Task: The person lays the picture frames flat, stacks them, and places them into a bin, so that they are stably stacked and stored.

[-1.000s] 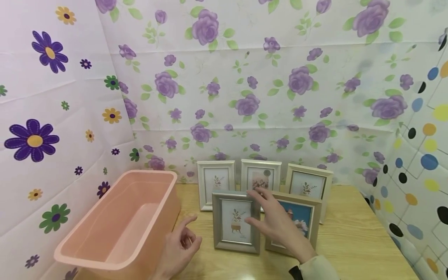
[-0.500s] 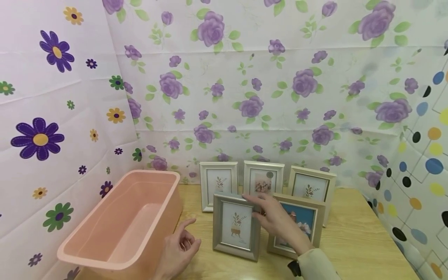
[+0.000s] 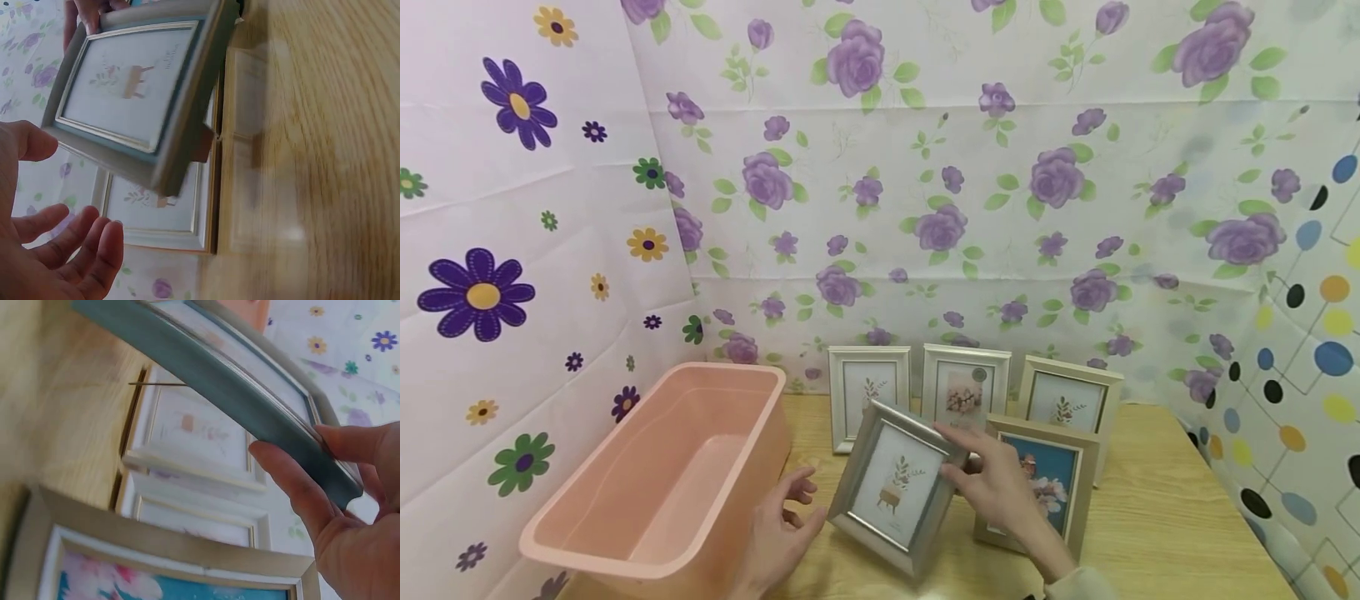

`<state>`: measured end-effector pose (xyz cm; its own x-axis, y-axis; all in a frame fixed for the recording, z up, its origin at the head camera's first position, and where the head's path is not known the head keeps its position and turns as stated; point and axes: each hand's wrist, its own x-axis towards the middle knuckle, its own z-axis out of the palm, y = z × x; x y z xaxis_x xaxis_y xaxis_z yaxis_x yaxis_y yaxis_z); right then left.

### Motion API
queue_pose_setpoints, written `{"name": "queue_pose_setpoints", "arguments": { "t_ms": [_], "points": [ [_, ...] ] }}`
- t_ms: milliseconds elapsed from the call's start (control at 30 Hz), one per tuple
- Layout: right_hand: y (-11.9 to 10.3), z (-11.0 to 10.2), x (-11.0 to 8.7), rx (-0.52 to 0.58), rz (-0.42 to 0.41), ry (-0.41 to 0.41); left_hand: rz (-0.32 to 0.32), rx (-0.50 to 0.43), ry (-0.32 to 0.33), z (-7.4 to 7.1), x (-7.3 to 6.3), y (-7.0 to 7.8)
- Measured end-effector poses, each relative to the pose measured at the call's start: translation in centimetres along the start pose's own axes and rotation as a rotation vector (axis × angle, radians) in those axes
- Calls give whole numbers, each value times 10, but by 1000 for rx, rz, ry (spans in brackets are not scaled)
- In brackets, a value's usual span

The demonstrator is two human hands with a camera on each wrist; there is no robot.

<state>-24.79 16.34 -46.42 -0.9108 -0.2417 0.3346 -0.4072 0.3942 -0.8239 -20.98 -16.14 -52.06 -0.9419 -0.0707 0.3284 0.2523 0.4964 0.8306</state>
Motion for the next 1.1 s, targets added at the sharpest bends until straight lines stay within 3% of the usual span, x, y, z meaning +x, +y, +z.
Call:
{"name": "queue_pose_setpoints", "arguments": {
  "t_ms": [100, 233, 333, 433, 567, 667, 867, 1100],
  "points": [
    [-6, 2, -10, 95, 96, 44, -46, -40, -17, 1, 2, -2],
    [-11, 7, -22, 219, 288, 108, -108, -152, -80, 3, 2, -2],
    [-12, 13, -32, 329, 413, 161, -156, -261, -172, 5, 1, -3],
    [-14, 21, -40, 411, 500, 230, -197, -422, -313, 8, 1, -7],
    [-16, 31, -48, 475, 560, 306, -245, -595, -477, 12, 1, -13],
    [-18, 38, -54, 499, 585, 345, -296, -657, -540, 13, 1, -18],
    [-15, 49, -66, 539, 610, 399, -391, -784, -567, 15, -2, -20],
    [-6, 52, -75, 569, 639, 435, -363, -760, -496, 18, -1, -19]
  ]
}}
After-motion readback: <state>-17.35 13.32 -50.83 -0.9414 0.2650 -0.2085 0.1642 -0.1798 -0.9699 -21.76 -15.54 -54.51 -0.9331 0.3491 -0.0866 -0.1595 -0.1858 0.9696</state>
